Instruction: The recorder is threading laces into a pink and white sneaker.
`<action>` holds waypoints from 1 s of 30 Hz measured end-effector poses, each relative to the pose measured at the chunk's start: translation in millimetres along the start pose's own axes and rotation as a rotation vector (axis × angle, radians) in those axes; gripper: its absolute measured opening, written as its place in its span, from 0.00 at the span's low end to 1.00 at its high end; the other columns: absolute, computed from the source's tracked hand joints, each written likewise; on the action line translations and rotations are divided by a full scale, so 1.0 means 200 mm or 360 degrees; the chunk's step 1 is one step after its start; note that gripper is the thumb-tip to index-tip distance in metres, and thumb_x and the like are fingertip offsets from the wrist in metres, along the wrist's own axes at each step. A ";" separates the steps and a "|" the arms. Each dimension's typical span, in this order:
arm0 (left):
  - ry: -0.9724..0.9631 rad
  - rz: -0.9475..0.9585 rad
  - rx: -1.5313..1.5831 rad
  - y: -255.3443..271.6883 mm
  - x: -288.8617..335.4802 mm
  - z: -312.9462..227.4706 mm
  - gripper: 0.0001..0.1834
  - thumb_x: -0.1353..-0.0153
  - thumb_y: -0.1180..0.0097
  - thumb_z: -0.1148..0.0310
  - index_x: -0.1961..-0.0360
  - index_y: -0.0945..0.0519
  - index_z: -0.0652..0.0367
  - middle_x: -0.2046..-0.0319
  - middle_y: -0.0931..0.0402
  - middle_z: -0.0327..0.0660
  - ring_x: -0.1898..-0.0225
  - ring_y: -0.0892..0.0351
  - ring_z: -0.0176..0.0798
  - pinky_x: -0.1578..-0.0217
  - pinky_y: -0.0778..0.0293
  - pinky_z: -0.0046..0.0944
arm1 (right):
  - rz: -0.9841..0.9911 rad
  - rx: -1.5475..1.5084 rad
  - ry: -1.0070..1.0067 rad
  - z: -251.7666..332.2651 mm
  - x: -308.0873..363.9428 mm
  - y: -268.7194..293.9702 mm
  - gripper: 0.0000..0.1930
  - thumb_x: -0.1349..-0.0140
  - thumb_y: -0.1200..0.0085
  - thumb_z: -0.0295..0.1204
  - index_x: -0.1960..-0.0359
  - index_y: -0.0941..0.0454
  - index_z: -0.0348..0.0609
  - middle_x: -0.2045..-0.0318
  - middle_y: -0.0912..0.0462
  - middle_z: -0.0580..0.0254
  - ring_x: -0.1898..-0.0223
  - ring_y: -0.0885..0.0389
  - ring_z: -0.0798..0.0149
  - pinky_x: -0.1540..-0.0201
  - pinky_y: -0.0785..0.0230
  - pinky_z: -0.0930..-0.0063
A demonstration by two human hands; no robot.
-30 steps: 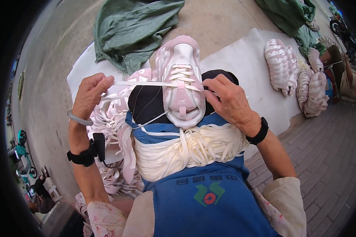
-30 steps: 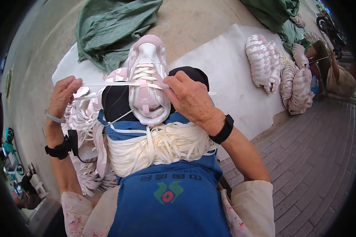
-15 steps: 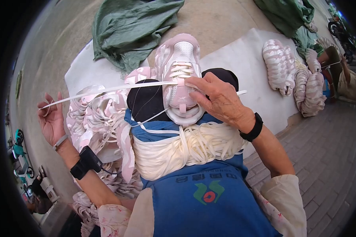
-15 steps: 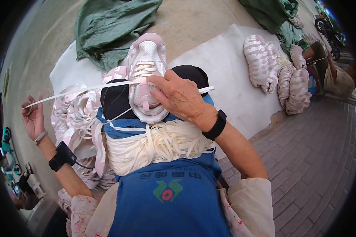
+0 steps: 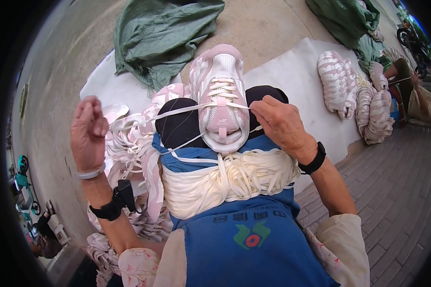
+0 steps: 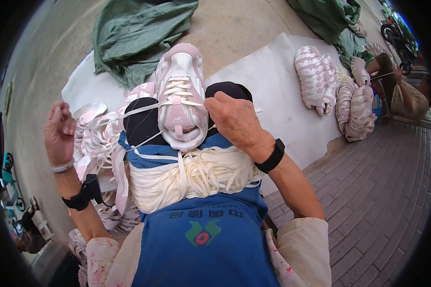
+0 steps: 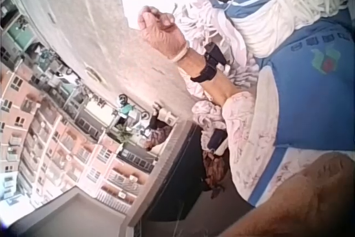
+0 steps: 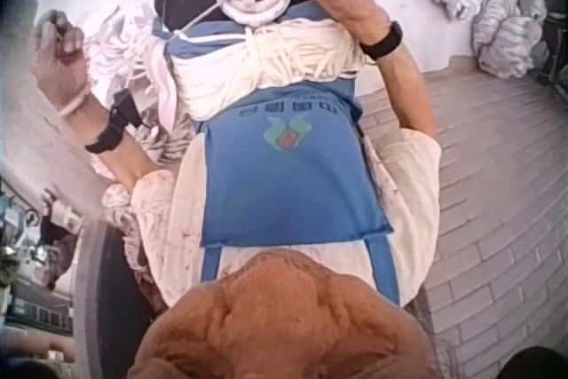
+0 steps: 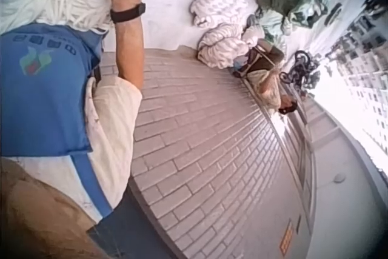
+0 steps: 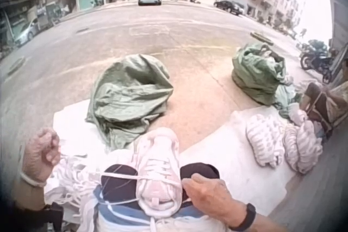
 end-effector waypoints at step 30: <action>0.0176 0.0360 -0.1537 -0.55 0.07 0.51 0.14 0.34 0.45 0.64 0.58 0.19 0.67 0.72 0.20 0.37 0.68 0.27 0.28 0.64 0.29 0.30 | 0.0358 0.0076 0.0127 0.03 0.17 0.01 0.04 0.42 0.47 0.24 0.69 0.29 0.39 0.70 0.31 0.56 0.71 0.23 0.53 0.70 0.27 0.62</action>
Point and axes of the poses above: each hand's wrist, its own x-axis away from the middle knuckle, its own y-axis out of the back of the hand, z = x × y, the point moved 4 cm from there along -x, towards the middle knuckle
